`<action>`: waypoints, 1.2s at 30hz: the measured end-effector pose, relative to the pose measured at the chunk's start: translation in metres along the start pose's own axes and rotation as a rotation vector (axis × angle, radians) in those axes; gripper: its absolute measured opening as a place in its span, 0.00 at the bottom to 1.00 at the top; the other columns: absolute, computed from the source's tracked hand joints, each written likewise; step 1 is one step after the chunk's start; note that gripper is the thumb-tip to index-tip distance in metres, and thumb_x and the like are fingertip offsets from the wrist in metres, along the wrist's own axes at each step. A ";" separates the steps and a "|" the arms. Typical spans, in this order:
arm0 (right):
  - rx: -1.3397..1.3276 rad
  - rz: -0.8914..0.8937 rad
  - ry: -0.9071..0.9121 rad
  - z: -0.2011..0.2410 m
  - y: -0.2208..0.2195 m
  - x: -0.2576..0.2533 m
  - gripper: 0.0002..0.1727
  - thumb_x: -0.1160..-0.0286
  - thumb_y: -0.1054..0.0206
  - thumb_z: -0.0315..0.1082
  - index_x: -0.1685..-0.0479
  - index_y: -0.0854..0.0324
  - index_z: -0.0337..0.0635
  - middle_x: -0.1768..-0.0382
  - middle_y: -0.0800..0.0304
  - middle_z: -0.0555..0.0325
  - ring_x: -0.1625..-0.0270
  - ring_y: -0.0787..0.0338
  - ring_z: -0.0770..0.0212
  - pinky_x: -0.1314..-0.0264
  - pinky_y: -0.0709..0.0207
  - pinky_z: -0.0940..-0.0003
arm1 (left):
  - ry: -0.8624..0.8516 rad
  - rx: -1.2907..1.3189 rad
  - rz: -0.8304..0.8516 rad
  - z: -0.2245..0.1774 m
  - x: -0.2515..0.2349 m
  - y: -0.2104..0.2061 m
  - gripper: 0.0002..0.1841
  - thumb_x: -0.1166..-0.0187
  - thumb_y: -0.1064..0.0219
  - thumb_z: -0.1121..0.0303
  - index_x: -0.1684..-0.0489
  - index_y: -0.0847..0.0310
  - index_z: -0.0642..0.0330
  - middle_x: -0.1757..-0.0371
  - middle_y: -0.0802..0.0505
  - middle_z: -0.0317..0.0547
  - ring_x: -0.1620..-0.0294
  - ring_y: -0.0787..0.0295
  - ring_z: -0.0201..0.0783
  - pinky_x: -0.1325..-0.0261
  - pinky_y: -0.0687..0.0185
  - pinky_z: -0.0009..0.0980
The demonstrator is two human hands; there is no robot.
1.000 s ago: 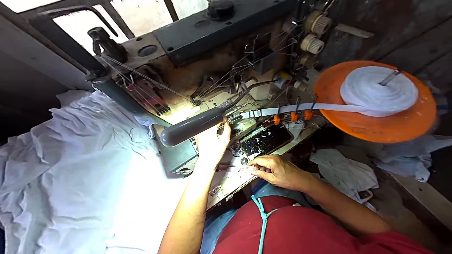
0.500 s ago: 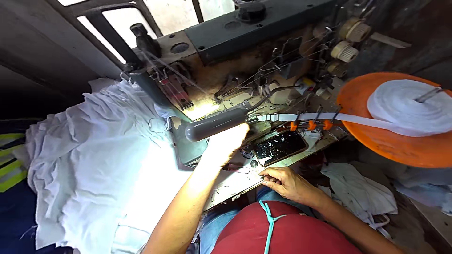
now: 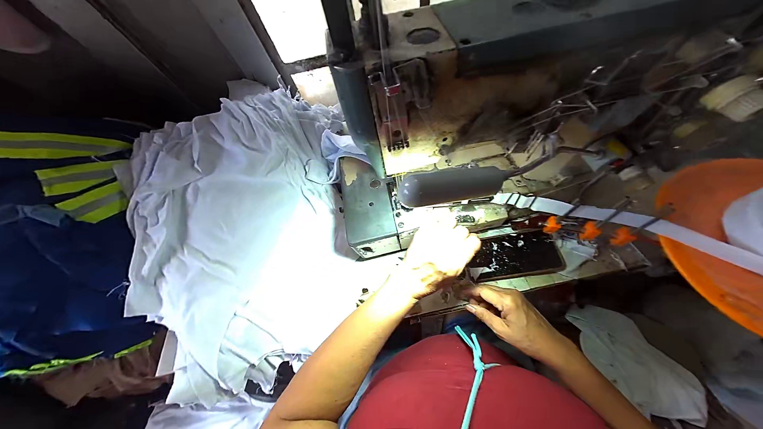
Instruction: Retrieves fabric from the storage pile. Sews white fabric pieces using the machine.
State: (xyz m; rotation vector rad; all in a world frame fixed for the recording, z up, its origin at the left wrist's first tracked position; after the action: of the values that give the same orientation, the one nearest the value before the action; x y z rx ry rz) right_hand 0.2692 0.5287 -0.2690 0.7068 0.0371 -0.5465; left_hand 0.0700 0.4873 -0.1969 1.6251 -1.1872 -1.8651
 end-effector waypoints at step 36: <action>-0.002 0.004 0.075 0.002 -0.020 -0.003 0.15 0.18 0.38 0.37 0.51 0.09 0.37 0.60 0.05 0.52 0.59 0.07 0.65 0.49 0.15 0.72 | 0.390 -0.251 -0.290 0.026 0.058 0.047 0.11 0.23 0.36 0.68 0.72 0.09 0.59 0.64 0.06 0.48 0.52 0.11 0.50 0.41 0.25 0.47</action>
State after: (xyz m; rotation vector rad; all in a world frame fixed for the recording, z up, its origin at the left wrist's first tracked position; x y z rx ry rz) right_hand 0.2566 0.5162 -0.2796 0.7247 0.1064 -0.5164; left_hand 0.0206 0.4259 -0.1952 1.9719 -0.5579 -1.6638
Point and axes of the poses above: each hand's wrist, its own x-axis away from the middle knuckle, its own y-axis out of the back of the hand, z = x × y, the point moved 1 cm from there along -x, towards the middle knuckle
